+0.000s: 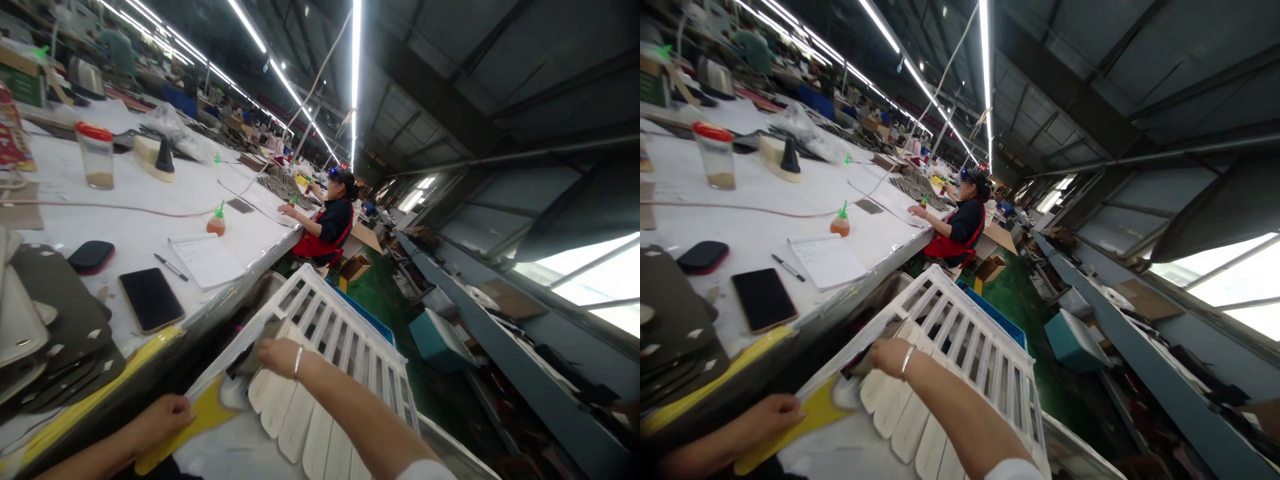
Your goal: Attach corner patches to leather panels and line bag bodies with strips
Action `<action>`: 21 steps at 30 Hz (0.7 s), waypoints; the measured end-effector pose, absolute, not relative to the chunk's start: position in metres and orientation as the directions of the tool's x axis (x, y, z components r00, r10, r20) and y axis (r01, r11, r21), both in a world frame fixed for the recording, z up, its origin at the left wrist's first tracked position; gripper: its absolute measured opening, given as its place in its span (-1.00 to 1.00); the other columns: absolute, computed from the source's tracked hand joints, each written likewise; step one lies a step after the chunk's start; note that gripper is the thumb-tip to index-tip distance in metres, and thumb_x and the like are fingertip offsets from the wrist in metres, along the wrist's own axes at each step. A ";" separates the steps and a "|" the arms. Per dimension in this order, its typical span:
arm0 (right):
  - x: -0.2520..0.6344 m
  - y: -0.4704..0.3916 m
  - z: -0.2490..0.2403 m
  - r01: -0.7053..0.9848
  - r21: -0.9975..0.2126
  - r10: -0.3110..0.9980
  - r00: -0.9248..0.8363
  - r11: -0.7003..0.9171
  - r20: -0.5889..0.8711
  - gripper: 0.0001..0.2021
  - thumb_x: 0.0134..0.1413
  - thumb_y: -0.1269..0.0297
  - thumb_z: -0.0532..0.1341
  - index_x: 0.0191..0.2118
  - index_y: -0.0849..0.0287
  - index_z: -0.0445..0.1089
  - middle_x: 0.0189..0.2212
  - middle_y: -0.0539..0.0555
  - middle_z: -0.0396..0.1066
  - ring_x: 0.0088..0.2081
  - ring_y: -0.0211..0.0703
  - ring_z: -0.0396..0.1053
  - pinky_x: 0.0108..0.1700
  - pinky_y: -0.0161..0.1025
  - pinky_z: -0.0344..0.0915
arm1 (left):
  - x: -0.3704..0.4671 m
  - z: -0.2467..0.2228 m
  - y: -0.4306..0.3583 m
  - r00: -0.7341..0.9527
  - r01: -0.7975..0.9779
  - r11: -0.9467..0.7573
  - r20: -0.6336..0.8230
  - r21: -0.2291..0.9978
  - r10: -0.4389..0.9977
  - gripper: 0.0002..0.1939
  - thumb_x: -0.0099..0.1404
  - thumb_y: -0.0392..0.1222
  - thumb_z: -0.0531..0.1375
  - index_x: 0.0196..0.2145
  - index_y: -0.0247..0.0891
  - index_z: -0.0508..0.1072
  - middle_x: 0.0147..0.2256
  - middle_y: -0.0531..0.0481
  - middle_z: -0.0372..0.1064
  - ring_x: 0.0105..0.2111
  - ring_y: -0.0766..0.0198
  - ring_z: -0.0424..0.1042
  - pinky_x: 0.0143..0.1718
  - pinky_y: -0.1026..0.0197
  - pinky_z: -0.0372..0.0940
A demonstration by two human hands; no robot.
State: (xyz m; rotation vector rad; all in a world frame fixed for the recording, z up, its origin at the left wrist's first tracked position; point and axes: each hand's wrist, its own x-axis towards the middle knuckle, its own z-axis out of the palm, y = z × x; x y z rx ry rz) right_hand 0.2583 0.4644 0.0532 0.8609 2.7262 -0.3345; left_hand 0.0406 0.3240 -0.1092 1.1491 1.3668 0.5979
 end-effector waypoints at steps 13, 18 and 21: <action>0.212 0.510 0.071 0.724 -0.368 0.704 -0.677 0.583 -0.215 -0.83 0.04 0.26 0.26 -0.45 0.27 0.38 -0.47 -0.02 0.39 -0.40 -0.28 0.35 -0.29 -0.27 0.32 | 0.033 -0.111 0.321 0.149 0.343 0.307 -0.374 0.888 0.916 -0.49 -0.12 0.35 0.03 -0.68 -0.20 0.11 -0.64 0.13 -0.01 -0.57 0.34 0.02 -0.52 0.26 -0.02; 0.273 0.508 0.079 0.732 -0.506 0.806 -0.581 0.457 -0.113 -0.87 -0.14 0.29 0.32 -0.55 0.21 0.40 -0.52 -0.02 0.40 -0.38 -0.24 0.36 -0.27 -0.32 0.28 | 0.032 -0.126 0.317 0.118 0.322 0.364 -0.418 0.874 0.901 -0.44 -0.23 0.40 0.09 -0.73 -0.18 0.06 -0.69 0.14 -0.02 -0.61 0.34 0.05 -0.56 0.24 0.03; 0.308 0.511 0.080 0.738 -0.592 0.907 -0.421 0.323 -0.030 -0.81 0.04 0.24 0.17 -0.46 0.23 0.42 -0.49 0.03 0.40 -0.38 -0.22 0.37 -0.29 -0.27 0.31 | 0.032 -0.133 0.307 0.118 0.295 0.370 -0.417 0.881 0.901 -0.44 -0.10 0.40 0.03 -0.66 -0.21 0.22 -0.63 0.06 0.18 -0.55 0.23 0.23 -0.49 0.21 0.17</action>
